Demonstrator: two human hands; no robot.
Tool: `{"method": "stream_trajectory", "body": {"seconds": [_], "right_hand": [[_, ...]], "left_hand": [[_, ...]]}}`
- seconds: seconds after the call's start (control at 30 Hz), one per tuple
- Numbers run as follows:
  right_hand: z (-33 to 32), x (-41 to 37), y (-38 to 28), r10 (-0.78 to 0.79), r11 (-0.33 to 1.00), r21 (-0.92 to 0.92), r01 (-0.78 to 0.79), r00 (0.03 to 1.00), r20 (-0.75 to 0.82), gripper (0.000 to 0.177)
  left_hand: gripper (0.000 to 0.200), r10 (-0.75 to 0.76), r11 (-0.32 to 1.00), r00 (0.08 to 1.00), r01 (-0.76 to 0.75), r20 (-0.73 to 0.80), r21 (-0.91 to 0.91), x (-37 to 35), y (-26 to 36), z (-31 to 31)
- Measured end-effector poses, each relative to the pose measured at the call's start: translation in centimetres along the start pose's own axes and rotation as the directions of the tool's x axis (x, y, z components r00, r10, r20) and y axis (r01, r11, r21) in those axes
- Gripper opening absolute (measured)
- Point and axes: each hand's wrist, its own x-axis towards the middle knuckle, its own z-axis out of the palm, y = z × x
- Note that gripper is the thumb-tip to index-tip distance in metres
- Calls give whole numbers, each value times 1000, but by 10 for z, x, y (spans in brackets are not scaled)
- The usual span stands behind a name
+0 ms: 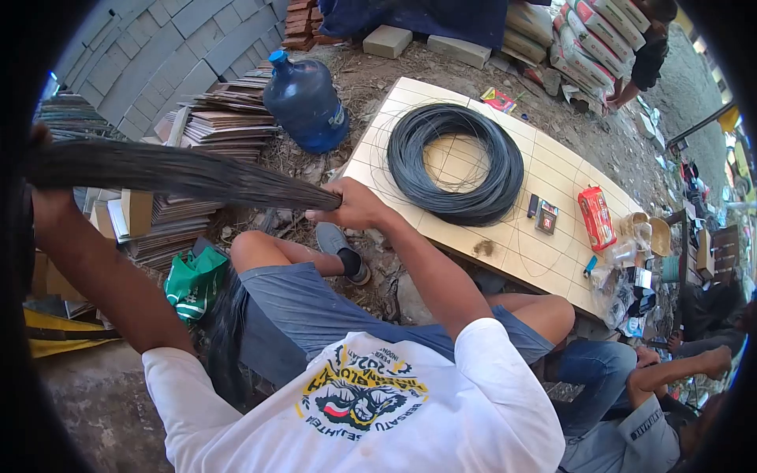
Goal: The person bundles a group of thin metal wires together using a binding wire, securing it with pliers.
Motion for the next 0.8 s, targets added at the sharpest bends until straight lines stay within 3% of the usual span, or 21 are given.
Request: {"method": "stream_trajectory", "body": {"seconds": [0.03, 0.07, 0.1, 0.2, 0.27, 0.3, 0.33, 0.37, 0.43, 0.53, 0.6, 0.73, 0.8], "right_hand": [[-8, 13, -12, 75, 994, 75, -76, 997, 7, 29], [-15, 25, -21, 155, 976, 151, -157, 988, 22, 32], [-19, 40, -5, 110, 987, 120, -110, 994, 5, 30], [-30, 57, -2, 231, 961, 137, -240, 970, 74, 33], [-30, 58, 49, 288, 956, 46, -289, 957, 29, 34], [-29, 55, 65, 344, 938, -43, -345, 938, -35, 35], [-27, 52, 66, 350, 935, -43, -351, 936, -32, 35], [-23, 46, 65, 309, 943, -70, -326, 933, -186, 35], [-14, 43, 74, 146, 971, -119, -209, 906, -396, 36], [5, 48, 87, 102, 954, -197, -224, 865, -492, 32], [8, 54, 88, 54, 964, -201, -173, 870, -491, 28], [-7, 60, 79, 177, 951, -197, -239, 942, -287, 28], [-10, 63, 69, 188, 942, -231, -243, 953, -237, 30]], "left_hand": [[33, 108, 980, 994, -106, -3, 167, 15, -13, 54], [34, 112, 961, 994, -105, -14, 257, 29, -18, 69], [34, 115, 959, 993, -105, -21, 265, 38, -32, 75], [74, -25, 954, 998, 41, -56, 298, 52, -73, 83], [21, 286, 940, 958, -281, -1, 194, 3, -111, 96], [21, 279, 941, 960, -272, -5, 199, -9, -118, 97], [19, 213, 954, 970, -180, -119, 241, -19, -123, 98], [18, 150, 959, 960, -83, -237, 272, -24, -125, 97], [17, 150, 966, 952, -83, -269, 245, -27, -125, 89], [15, 182, 971, 931, -121, -316, 204, -31, -116, 73], [14, 254, 957, 940, -211, -229, 198, -37, -111, 66], [14, 326, 925, 913, -255, -243, 281, -31, -94, 59], [21, 407, 861, 862, -252, -302, 442, -26, -85, 60]]}}
